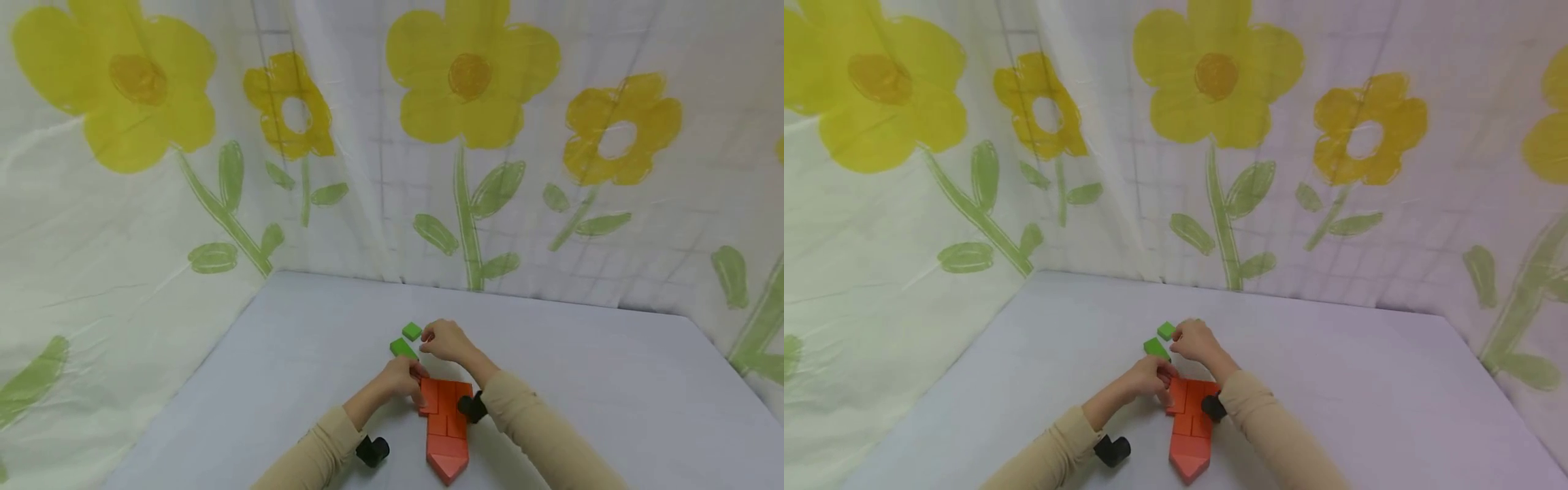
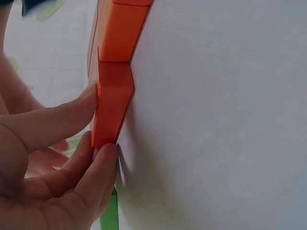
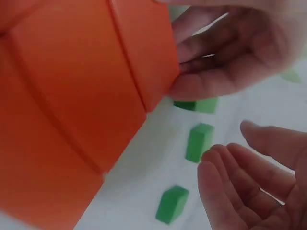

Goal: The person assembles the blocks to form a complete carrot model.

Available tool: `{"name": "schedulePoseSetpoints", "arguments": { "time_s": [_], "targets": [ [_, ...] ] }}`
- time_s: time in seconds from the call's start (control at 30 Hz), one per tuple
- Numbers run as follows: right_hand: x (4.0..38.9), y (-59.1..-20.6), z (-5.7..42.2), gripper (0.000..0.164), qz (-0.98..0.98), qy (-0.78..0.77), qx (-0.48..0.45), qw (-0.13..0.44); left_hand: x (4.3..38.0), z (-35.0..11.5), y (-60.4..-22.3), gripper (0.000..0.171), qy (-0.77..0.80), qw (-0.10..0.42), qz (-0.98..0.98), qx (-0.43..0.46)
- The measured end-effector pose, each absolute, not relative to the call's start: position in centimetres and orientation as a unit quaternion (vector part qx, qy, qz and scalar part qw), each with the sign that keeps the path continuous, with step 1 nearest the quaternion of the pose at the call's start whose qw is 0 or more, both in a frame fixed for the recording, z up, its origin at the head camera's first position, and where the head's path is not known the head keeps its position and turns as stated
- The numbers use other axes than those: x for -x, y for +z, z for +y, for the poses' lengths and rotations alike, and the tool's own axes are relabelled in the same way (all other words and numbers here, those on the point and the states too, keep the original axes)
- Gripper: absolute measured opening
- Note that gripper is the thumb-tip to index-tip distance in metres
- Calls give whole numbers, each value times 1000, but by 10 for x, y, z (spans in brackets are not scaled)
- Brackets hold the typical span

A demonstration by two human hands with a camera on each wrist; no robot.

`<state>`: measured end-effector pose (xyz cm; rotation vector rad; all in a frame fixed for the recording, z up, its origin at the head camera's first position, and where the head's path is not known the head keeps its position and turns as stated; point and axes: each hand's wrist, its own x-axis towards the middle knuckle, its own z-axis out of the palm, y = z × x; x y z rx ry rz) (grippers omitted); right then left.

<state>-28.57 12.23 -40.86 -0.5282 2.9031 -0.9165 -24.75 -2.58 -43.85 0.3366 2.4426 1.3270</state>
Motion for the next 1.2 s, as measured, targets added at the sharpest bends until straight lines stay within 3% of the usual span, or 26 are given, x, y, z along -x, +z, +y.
{"name": "schedulePoseSetpoints", "arguments": {
  "time_s": [0.1, 0.2, 0.37, 0.57, 0.73, 0.93, 1.2],
  "targets": [
    [296, -418, 102, 35, 949, -269, 162, 40, 246, -26, -439, 34, 476, 156, 856, -125],
    [300, -425, 88, 49, 957, -231, 169, 42, 245, -27, -440, 33, 490, 144, 850, -127],
    [302, -425, 82, 33, 964, -184, 186, 34, 244, -26, -440, 32, 499, 145, 845, -126],
    [305, -418, 99, 35, 961, -199, 190, 28, 244, -24, -439, 35, 476, 150, 859, -119],
    [309, -415, 125, 15, 964, -205, 161, 52, 244, -24, -439, 30, 464, 154, 867, -100],
    [304, -419, 154, 24, 958, -199, 187, 83, 244, -24, -438, 31, 451, 154, 875, -90],
    [295, -427, 175, 23, 933, -252, 241, 87, 242, -23, -437, 34, 452, 151, 875, -87]
  ]
}}
